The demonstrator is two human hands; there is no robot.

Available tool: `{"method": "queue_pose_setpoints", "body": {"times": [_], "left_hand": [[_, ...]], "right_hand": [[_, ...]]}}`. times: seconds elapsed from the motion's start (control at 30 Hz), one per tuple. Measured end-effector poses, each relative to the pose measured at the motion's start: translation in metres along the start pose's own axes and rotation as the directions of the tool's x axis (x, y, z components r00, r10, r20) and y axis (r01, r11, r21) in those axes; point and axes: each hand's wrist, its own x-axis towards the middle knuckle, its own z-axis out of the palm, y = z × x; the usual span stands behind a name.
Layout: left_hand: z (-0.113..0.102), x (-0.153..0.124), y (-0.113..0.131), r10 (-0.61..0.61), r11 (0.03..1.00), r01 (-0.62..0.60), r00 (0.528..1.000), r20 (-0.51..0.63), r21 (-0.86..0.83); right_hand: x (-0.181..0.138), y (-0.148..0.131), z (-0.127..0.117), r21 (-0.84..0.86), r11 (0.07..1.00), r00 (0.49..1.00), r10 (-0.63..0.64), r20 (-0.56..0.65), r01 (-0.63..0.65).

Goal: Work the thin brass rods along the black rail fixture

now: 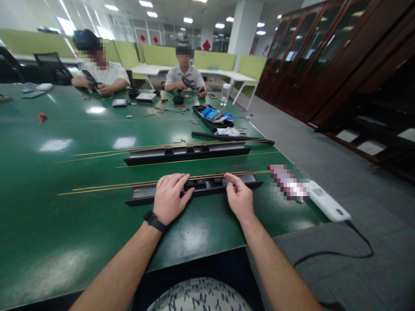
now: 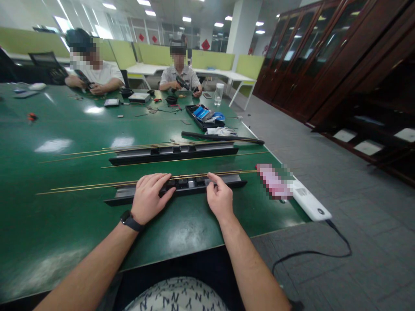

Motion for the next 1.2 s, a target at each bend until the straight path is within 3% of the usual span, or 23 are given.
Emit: {"method": "queue_pose_setpoints", "body": {"times": [0.3, 0.6, 0.87, 1.2], "left_hand": [[0.0000, 0.0006, 0.0001, 0.001, 1.000, -0.001, 1.000, -0.003, 0.002], [0.0002, 0.0003, 0.0003, 0.002, 1.000, -0.002, 1.000, -0.008, -0.002], [0.0006, 0.0000, -0.0005, -0.004, 1.000, 0.005, 1.000, 0.005, -0.008], [-0.0004, 0.0001, -0.0002, 0.003, 1.000, -0.003, 1.000, 0.000, 0.001]], "right_hand": [[0.0033, 0.0016, -0.0016, -0.028, 0.998, 0.992, 0.047, -0.116, -0.051], [-0.0007, -0.0050, -0.0022, -0.055, 0.998, 1.000, 0.008, 0.021, -0.007], [0.0020, -0.0008, -0.0016, -0.027, 0.999, 0.996, 0.043, -0.082, -0.045], [0.0009, -0.0004, -0.0003, -0.002, 1.000, 1.000, -0.008, 0.010, 0.008]]}}
